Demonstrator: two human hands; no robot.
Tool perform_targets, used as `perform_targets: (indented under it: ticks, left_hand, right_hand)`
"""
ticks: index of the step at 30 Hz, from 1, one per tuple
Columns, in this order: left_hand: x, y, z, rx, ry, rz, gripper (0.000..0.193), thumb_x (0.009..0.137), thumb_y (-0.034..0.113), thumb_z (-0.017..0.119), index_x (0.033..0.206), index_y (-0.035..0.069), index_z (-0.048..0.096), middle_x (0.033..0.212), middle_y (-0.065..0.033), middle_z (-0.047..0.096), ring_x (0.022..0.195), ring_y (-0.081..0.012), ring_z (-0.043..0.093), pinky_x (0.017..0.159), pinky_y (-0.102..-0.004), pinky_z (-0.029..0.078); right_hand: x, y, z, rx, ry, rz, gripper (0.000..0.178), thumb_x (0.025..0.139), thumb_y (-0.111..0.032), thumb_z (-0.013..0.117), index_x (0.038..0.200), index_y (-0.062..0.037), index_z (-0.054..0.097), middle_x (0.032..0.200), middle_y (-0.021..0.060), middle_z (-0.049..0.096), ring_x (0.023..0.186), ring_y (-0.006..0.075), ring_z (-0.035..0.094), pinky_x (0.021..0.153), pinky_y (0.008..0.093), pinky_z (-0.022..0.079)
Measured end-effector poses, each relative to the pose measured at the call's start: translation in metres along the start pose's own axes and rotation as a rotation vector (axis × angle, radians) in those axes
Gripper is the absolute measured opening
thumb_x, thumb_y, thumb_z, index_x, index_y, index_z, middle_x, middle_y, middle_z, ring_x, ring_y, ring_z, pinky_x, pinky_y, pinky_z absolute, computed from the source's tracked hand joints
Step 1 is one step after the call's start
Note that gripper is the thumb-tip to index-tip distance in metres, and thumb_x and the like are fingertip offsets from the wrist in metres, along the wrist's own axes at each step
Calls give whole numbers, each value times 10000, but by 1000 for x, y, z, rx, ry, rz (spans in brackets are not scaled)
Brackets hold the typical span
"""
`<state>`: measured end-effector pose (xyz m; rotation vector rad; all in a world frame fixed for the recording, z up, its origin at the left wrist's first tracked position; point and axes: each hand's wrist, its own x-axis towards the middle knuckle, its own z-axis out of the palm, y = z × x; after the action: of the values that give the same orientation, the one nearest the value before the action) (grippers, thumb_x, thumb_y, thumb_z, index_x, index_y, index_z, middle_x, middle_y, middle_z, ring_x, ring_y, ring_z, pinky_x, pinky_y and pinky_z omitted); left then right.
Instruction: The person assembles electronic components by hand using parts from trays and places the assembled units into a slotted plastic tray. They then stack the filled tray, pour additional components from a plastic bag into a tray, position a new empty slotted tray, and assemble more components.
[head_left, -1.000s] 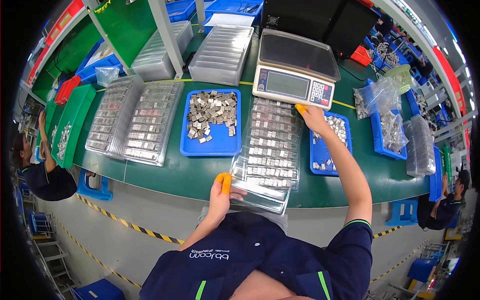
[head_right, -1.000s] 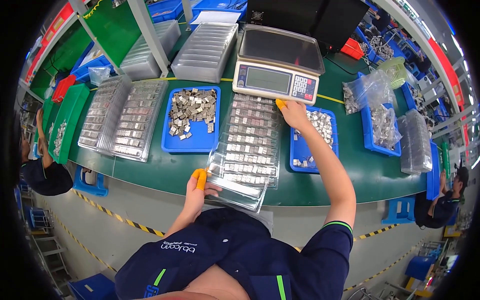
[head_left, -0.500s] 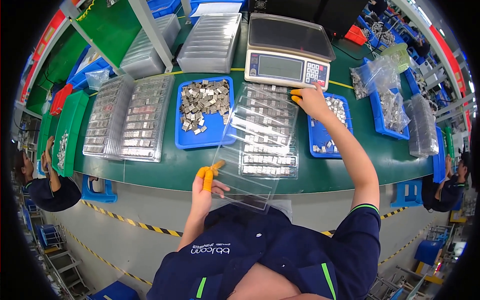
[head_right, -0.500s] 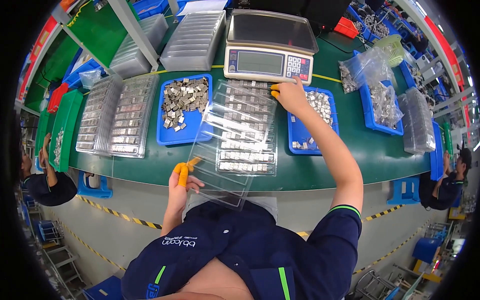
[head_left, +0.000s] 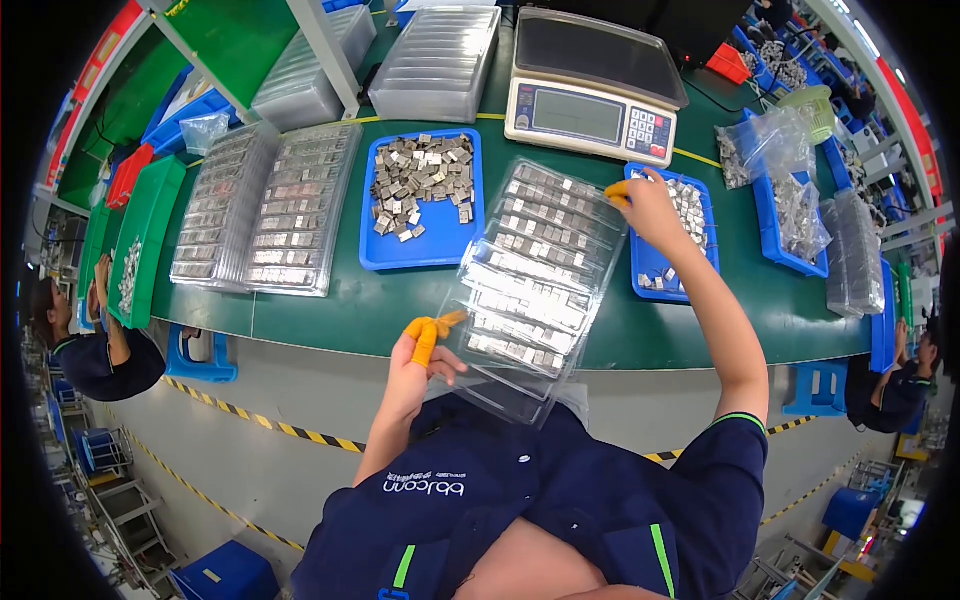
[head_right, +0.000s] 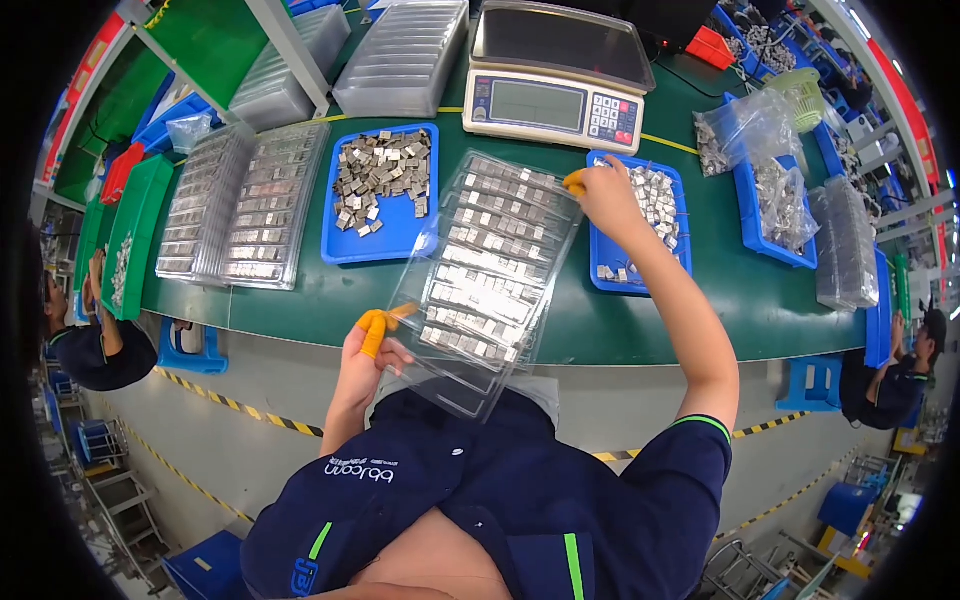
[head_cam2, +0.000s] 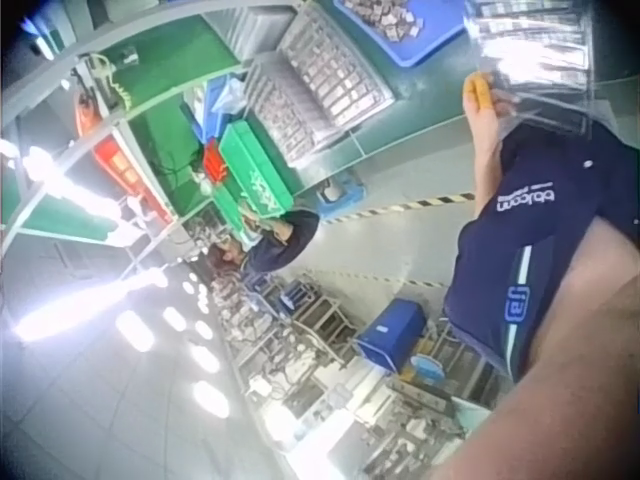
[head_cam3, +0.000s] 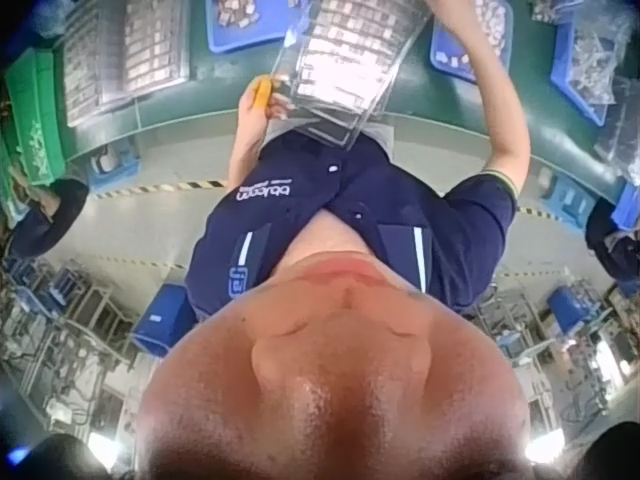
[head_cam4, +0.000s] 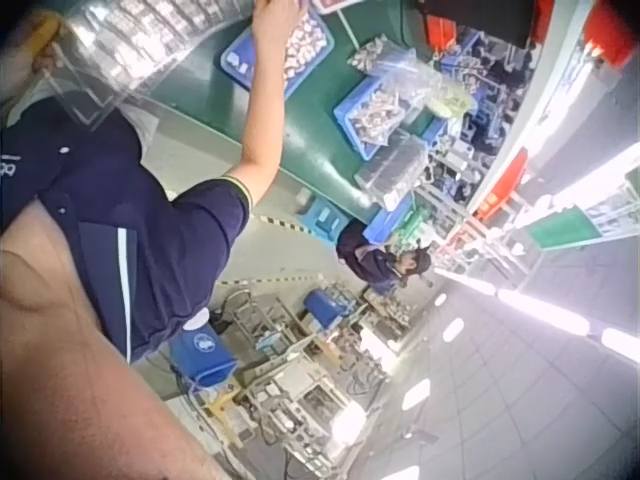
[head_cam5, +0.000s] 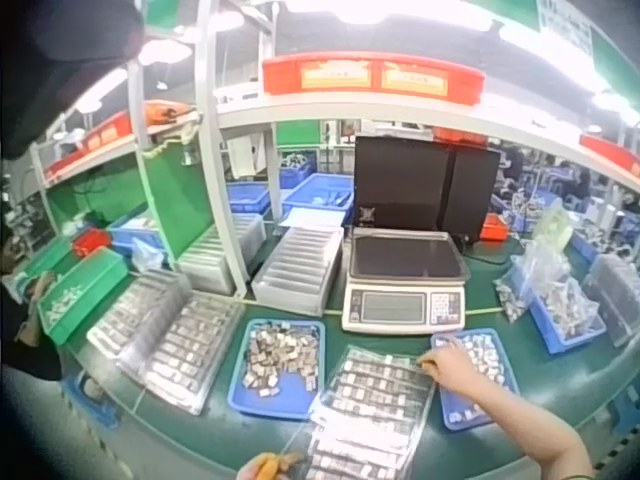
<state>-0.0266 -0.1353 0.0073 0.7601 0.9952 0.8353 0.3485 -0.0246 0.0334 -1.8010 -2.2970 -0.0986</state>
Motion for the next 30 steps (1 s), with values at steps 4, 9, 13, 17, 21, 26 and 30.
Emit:
perform_targets:
  ticks: [4,9,13,17,21,26,30]
  left_hand:
    - [3,-6,17,-24,7,-41,229,957,138,316,1106,-18,391,945,-160,563,673,-232,622,495,-258,478]
    - [11,-16,40,-12,29,-33,259,966,168,308,1125,-26,370,1057,-169,541,726,-226,620,524,-253,487]
    - [15,-14,55,-92,-55,-50,277,969,179,300,1141,-29,358,1079,-161,530,738,-211,618,571,-259,494]
    - [20,-16,54,-37,0,-26,286,969,203,302,1127,-27,367,990,-135,540,778,-228,628,596,-258,499]
    - [21,1,57,21,37,-56,286,969,194,297,1149,-12,381,972,-145,565,780,-231,623,608,-268,486]
    - [21,-6,51,101,22,76,302,955,162,336,1186,-32,350,850,-174,592,702,-246,640,584,-285,503]
    - [21,-2,39,437,47,154,308,911,156,463,1155,-30,431,730,-140,619,637,-197,635,539,-276,478]
  right_hand:
    - [4,23,-9,719,81,333,211,802,-99,514,953,-7,629,867,147,641,804,254,611,851,334,437]
    - [11,18,-25,935,-169,329,330,843,-214,538,1041,44,590,921,145,642,824,173,605,766,248,444]
    - [22,-14,-22,462,-147,257,429,695,-292,718,1000,-3,630,933,138,628,789,210,583,726,284,460]
    - [32,-12,0,537,-97,260,410,705,-265,715,1015,-12,629,958,136,627,822,224,574,726,301,466]
    - [40,-9,19,548,-184,271,366,731,-216,689,1013,7,622,983,145,624,845,239,596,754,299,472]
    - [42,-16,30,557,-113,263,242,744,-120,649,949,8,642,880,172,635,757,263,600,697,320,476]
    - [39,-20,33,526,-37,247,204,736,-84,647,907,27,641,869,183,636,787,284,619,686,342,485]
